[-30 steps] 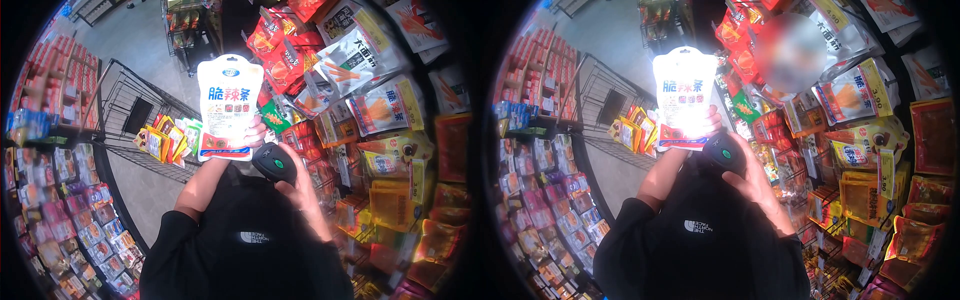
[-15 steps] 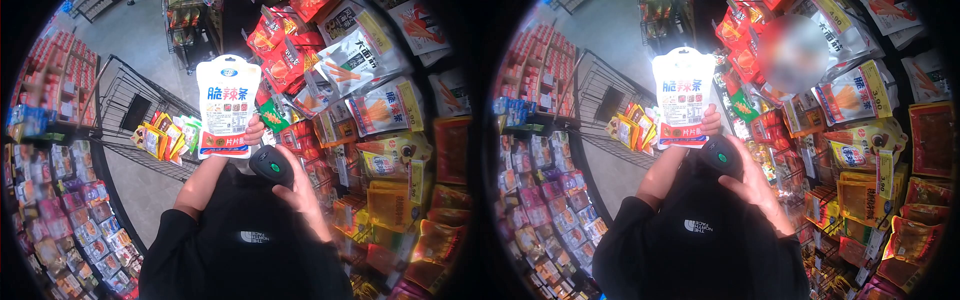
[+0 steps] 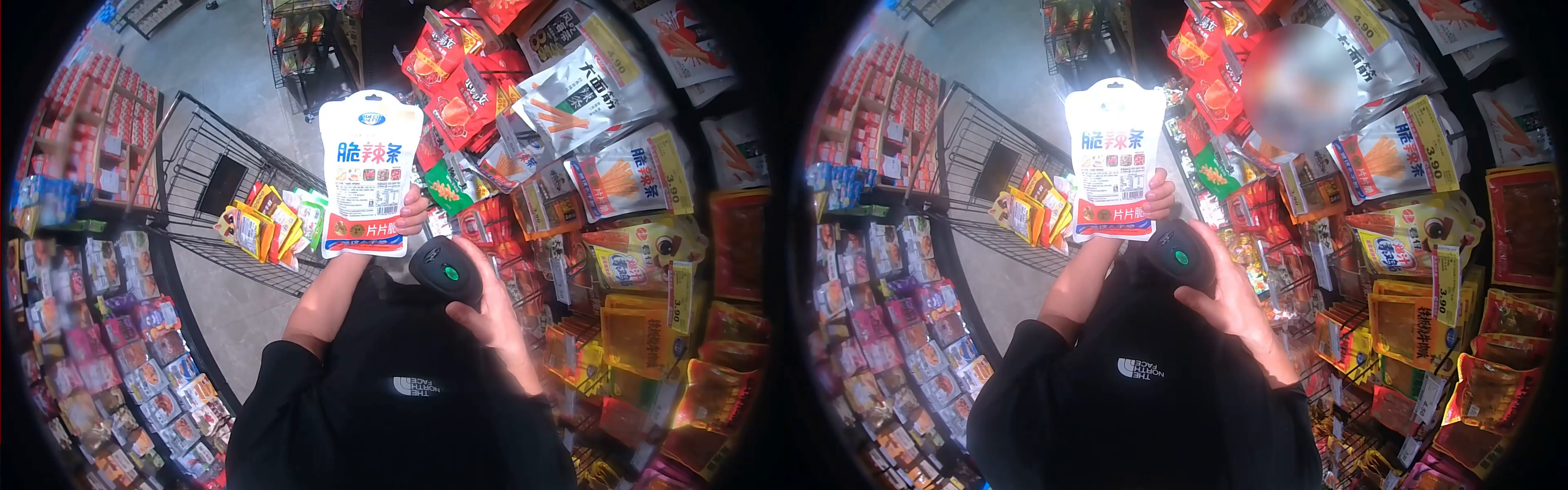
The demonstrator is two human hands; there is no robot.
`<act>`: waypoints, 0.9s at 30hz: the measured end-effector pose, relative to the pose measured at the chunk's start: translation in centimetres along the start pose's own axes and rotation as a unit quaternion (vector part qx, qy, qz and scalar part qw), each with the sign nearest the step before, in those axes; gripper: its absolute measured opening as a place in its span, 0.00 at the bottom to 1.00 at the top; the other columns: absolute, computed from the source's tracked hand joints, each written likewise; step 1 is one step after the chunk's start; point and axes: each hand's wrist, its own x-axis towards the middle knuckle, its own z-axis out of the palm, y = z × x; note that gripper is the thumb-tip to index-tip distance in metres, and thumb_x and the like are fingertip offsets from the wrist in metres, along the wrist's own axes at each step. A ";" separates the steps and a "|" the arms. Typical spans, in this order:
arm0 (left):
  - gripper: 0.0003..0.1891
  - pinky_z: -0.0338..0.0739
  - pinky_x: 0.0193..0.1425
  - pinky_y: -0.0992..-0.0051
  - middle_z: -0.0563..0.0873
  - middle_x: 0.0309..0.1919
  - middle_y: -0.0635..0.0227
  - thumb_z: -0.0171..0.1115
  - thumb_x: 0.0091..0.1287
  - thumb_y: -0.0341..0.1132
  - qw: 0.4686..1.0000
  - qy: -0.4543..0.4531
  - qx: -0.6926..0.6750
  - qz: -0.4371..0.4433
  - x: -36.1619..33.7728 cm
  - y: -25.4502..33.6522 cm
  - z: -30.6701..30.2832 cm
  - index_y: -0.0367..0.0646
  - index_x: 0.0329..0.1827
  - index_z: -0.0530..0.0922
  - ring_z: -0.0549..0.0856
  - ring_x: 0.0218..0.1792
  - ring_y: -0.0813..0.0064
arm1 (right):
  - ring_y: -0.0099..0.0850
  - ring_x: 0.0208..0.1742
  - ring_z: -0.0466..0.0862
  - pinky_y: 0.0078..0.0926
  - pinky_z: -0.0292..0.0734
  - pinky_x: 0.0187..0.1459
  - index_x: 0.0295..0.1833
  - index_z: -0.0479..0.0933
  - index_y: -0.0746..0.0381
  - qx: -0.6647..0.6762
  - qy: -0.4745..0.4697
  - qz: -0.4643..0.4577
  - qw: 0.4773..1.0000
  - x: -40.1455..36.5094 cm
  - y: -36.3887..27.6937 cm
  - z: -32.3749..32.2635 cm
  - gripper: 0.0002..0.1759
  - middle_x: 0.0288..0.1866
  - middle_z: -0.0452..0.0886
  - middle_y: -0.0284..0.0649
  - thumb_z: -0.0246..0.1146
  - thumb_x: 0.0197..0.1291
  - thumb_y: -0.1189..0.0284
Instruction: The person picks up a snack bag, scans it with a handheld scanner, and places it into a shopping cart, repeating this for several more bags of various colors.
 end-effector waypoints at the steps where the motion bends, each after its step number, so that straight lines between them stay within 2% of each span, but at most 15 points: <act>1: 0.27 0.69 0.34 0.76 0.71 0.31 0.68 0.52 0.71 0.59 1.000 -0.001 0.000 -0.003 0.0 0.0 0.1 0.39 0.41 0.72 0.71 0.29 0.76 | 0.45 0.73 0.72 0.37 0.64 0.71 0.78 0.54 0.67 -0.007 0.003 -0.002 1.000 0.0 0.1 0.0 0.49 0.71 0.72 0.55 0.71 0.54 0.68; 5: 0.26 0.69 0.34 0.76 0.71 0.30 0.68 0.53 0.71 0.58 0.999 0.036 0.021 0.000 -0.3 0.1 -0.3 0.39 0.39 0.71 0.71 0.29 0.76 | 0.44 0.72 0.72 0.37 0.64 0.71 0.78 0.54 0.67 -0.018 0.006 -0.009 1.000 0.0 0.1 -0.1 0.49 0.70 0.72 0.55 0.71 0.54 0.66; 9: 0.26 0.68 0.32 0.75 0.70 0.30 0.68 0.52 0.71 0.59 1.000 0.007 -0.015 -0.007 0.0 0.0 -0.1 0.39 0.39 0.70 0.71 0.28 0.76 | 0.44 0.72 0.72 0.37 0.63 0.71 0.78 0.54 0.67 0.006 0.011 0.000 1.000 0.0 0.4 0.0 0.49 0.70 0.72 0.55 0.71 0.55 0.65; 15: 0.29 0.68 0.32 0.75 0.71 0.30 0.68 0.53 0.70 0.62 1.000 0.006 0.000 -0.009 -0.1 0.0 0.1 0.38 0.39 0.71 0.71 0.27 0.75 | 0.43 0.72 0.71 0.37 0.61 0.73 0.78 0.55 0.67 0.028 0.025 0.004 0.999 -0.2 0.6 0.3 0.49 0.70 0.72 0.53 0.70 0.52 0.70; 17: 0.29 0.68 0.32 0.75 0.71 0.30 0.68 0.53 0.69 0.62 1.000 -0.009 0.007 -0.001 0.0 0.1 -0.3 0.38 0.39 0.72 0.71 0.27 0.74 | 0.42 0.73 0.70 0.36 0.59 0.74 0.78 0.55 0.67 0.093 0.043 0.028 0.994 -0.1 1.3 0.4 0.49 0.70 0.71 0.51 0.69 0.51 0.73; 18: 0.29 0.68 0.32 0.75 0.71 0.30 0.68 0.53 0.69 0.62 1.000 -0.024 0.009 0.001 -0.2 0.2 -0.6 0.38 0.40 0.72 0.71 0.26 0.74 | 0.39 0.70 0.73 0.34 0.65 0.70 0.78 0.55 0.67 0.093 0.037 -0.001 0.995 0.2 1.8 0.3 0.49 0.71 0.70 0.48 0.69 0.51 0.72; 20: 0.32 0.69 0.32 0.74 0.71 0.30 0.67 0.56 0.66 0.64 1.000 0.016 0.007 -0.011 -1.2 0.3 -0.4 0.37 0.42 0.73 0.72 0.27 0.73 | 0.34 0.56 0.81 0.29 0.75 0.57 0.78 0.55 0.68 0.222 0.025 0.021 0.975 0.6 2.5 0.2 0.50 0.65 0.75 0.48 0.71 0.50 0.68; 21: 0.32 0.69 0.32 0.73 0.73 0.31 0.65 0.55 0.66 0.63 1.000 0.021 0.004 -0.019 -1.5 0.2 -0.2 0.36 0.43 0.74 0.73 0.27 0.71 | 0.28 0.41 0.83 0.23 0.78 0.42 0.78 0.55 0.69 0.259 0.020 0.032 0.965 1.1 2.4 0.3 0.56 0.55 0.80 0.47 0.74 0.47 0.59; 22: 0.32 0.69 0.32 0.71 0.75 0.33 0.62 0.55 0.65 0.63 0.999 0.026 0.000 -0.028 -1.8 0.0 0.1 0.35 0.43 0.74 0.74 0.27 0.68 | 0.28 0.33 0.83 0.25 0.78 0.35 0.77 0.54 0.72 0.290 0.032 0.032 0.956 1.6 2.8 0.7 0.63 0.48 0.81 0.46 0.76 0.43 0.50; 23: 0.32 0.67 0.31 0.72 0.74 0.31 0.62 0.53 0.66 0.64 0.997 0.034 0.020 -0.061 -2.1 -0.2 0.4 0.36 0.43 0.74 0.73 0.26 0.70 | 0.28 0.33 0.83 0.25 0.78 0.34 0.77 0.53 0.73 0.307 0.008 0.025 0.952 2.2 3.4 0.7 0.65 0.48 0.81 0.46 0.76 0.41 0.47; 24: 0.29 0.75 0.38 0.69 0.80 0.38 0.59 0.52 0.70 0.58 0.997 0.008 -0.018 -0.079 -2.3 -0.6 1.2 0.35 0.51 0.76 0.80 0.34 0.65 | 0.28 0.33 0.83 0.25 0.78 0.34 0.77 0.53 0.75 0.322 -0.015 0.017 0.946 2.9 4.2 0.6 0.67 0.48 0.81 0.46 0.76 0.40 0.44; 27: 0.29 0.76 0.40 0.69 0.81 0.40 0.58 0.53 0.70 0.57 0.996 0.061 0.067 -0.019 -4.1 -1.5 3.0 0.35 0.52 0.75 0.81 0.36 0.65 | 0.29 0.32 0.83 0.25 0.79 0.34 0.76 0.52 0.76 0.326 -0.046 0.023 0.944 4.6 5.0 0.8 0.67 0.47 0.82 0.46 0.77 0.40 0.47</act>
